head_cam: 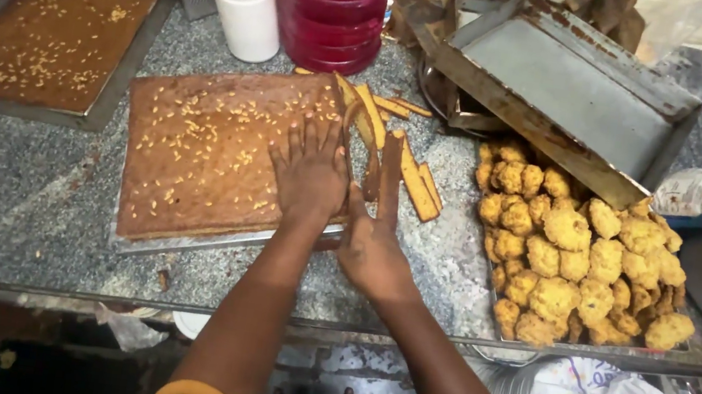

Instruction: The person trims and cuts a large rectangular sheet cake on a granite counter using a long knife, slicing it into strips and then cross-cutting into pieces, setting cut strips aside beside the cake.

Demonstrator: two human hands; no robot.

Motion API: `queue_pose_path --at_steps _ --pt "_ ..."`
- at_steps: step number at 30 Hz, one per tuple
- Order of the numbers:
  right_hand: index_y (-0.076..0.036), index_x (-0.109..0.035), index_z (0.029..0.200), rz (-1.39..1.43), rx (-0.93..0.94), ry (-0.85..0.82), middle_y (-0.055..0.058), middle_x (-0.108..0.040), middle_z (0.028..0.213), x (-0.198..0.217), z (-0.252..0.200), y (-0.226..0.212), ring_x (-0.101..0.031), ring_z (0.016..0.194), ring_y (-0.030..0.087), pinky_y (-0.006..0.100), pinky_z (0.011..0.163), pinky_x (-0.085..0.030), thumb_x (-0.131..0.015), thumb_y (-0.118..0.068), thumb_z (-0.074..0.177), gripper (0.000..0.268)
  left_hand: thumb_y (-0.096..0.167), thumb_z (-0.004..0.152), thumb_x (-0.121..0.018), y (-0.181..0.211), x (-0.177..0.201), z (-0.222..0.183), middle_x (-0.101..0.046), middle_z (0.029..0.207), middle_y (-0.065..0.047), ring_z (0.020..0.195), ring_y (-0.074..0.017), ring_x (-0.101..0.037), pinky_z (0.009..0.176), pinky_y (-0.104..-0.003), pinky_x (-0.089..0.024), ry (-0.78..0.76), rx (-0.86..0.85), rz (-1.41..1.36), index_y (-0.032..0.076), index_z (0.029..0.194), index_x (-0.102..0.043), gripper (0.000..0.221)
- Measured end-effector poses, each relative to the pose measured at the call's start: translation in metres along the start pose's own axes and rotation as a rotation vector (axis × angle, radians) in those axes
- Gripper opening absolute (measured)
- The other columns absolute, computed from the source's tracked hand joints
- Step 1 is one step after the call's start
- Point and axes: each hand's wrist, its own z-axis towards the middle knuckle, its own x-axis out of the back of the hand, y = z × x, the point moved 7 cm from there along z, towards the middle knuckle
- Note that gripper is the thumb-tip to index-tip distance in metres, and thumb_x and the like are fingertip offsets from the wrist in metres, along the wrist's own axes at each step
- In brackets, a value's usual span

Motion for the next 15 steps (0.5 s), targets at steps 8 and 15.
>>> queue_pose_path --at_steps 8,15 --pt "-0.008 -0.034 0.158 -0.029 -0.199 -0.178 0.036 -0.024 0.144 0.009 -0.018 -0.012 -0.059 0.115 0.056 0.054 0.1 -0.048 -0.048 -0.007 0.091 0.069 0.04 0.104 -0.031 -0.002 0.008 -0.001 -0.014 0.17 -0.009 0.156 -0.0332 -0.012 0.123 -0.062 -0.004 0.03 -0.009 -0.034 0.031 0.162 -0.023 0.059" --pt "0.003 -0.045 0.15 -0.1 0.162 0.125 0.044 -0.004 0.157 -0.01 0.0 0.013 -0.056 0.117 0.062 0.053 0.1 -0.051 -0.049 -0.003 0.088 0.062 0.04 0.104 -0.031 -0.001 -0.004 0.003 -0.014 0.17 -0.01 0.156 -0.0341 -0.012 0.122 -0.063 -0.005 0.051 -0.027 -0.011 0.029 0.162 -0.024 0.06"
